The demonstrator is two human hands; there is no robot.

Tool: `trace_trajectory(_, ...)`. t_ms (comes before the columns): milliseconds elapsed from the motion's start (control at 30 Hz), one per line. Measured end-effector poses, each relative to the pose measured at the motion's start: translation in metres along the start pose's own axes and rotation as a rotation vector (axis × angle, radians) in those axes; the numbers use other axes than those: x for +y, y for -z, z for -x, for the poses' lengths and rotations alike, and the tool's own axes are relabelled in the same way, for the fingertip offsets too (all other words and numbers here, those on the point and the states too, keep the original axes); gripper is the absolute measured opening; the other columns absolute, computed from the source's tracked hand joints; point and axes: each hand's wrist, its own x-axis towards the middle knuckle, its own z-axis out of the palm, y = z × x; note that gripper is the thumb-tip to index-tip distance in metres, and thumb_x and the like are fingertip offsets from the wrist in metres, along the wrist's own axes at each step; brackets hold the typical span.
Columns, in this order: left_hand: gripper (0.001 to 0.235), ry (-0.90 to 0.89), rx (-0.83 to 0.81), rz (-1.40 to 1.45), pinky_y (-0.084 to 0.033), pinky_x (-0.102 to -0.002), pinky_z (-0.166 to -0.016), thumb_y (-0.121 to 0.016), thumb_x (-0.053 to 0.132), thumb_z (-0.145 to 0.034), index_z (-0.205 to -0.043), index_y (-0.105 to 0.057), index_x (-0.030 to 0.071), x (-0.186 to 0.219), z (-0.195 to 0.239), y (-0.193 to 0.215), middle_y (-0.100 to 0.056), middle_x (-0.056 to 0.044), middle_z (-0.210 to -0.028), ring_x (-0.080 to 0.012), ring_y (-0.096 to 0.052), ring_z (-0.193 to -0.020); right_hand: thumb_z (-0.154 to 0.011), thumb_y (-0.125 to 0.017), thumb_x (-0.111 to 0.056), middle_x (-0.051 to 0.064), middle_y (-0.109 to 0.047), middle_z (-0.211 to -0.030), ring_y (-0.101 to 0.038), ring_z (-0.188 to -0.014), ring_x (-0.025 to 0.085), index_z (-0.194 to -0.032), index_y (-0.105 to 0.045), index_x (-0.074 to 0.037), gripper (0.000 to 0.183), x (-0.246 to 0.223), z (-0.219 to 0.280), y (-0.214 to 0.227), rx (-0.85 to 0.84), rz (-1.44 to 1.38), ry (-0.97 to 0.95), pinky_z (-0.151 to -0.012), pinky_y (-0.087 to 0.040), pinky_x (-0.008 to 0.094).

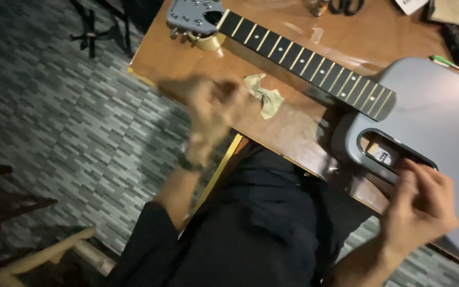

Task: The person cleans the headstock and fretboard of a silver electric guitar using a cloth. They then wipe the body of the guitar with a sanding block or sponge.

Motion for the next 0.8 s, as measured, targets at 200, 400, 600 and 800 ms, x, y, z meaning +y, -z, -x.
trace_trajectory(200,0.012,-0.222,0.371,-0.380,-0.066,-0.034,-0.084,-0.080,0.003,-0.086,-0.093,-0.070,0.003,-0.090,-0.089,0.132,-0.078,-0.014,-0.097,-0.0224,-0.077,-0.092,-0.118,-0.062,0.027,0.035,-0.065,-0.117,-0.065,-0.108,0.041,-0.126,-0.075,0.029,0.015,0.044,0.008,0.024,0.071,0.151,0.053,-0.089,-0.052,0.044)
trace_trajectory(400,0.013,-0.252,0.214,-0.584,-0.065,-0.030,-0.077,-0.080,0.008,-0.092,-0.103,-0.076,0.004,-0.116,-0.137,0.178,-0.079,-0.008,-0.097,-0.0167,-0.077,-0.087,-0.118,-0.062,0.026,0.034,-0.065,-0.119,-0.066,-0.110,0.040,-0.128,-0.075,0.027,0.017,0.061,0.014,0.023,0.050,0.136,0.029,-0.095,-0.056,0.045)
trace_trajectory(600,0.017,-0.141,0.147,-0.729,-0.065,-0.022,-0.074,-0.089,0.009,-0.083,-0.098,-0.082,0.007,-0.131,-0.157,0.174,-0.080,-0.002,-0.079,-0.0071,-0.073,-0.073,-0.126,-0.065,0.020,0.035,-0.065,-0.120,-0.064,-0.113,0.041,-0.129,-0.073,0.029,0.013,0.062,0.013,0.024,0.029,0.134,0.063,-0.097,-0.053,0.045)
trace_trajectory(800,0.020,-0.179,0.068,-0.835,-0.064,-0.025,-0.074,-0.086,0.012,-0.088,-0.104,-0.080,0.002,-0.130,-0.161,0.177,-0.079,-0.008,-0.088,-0.0120,-0.072,-0.079,-0.127,-0.067,0.022,0.036,-0.066,-0.117,-0.064,-0.111,0.043,-0.126,-0.075,0.030,0.011,0.059,0.013,0.023,0.017,0.193,0.098,-0.094,-0.052,0.046)
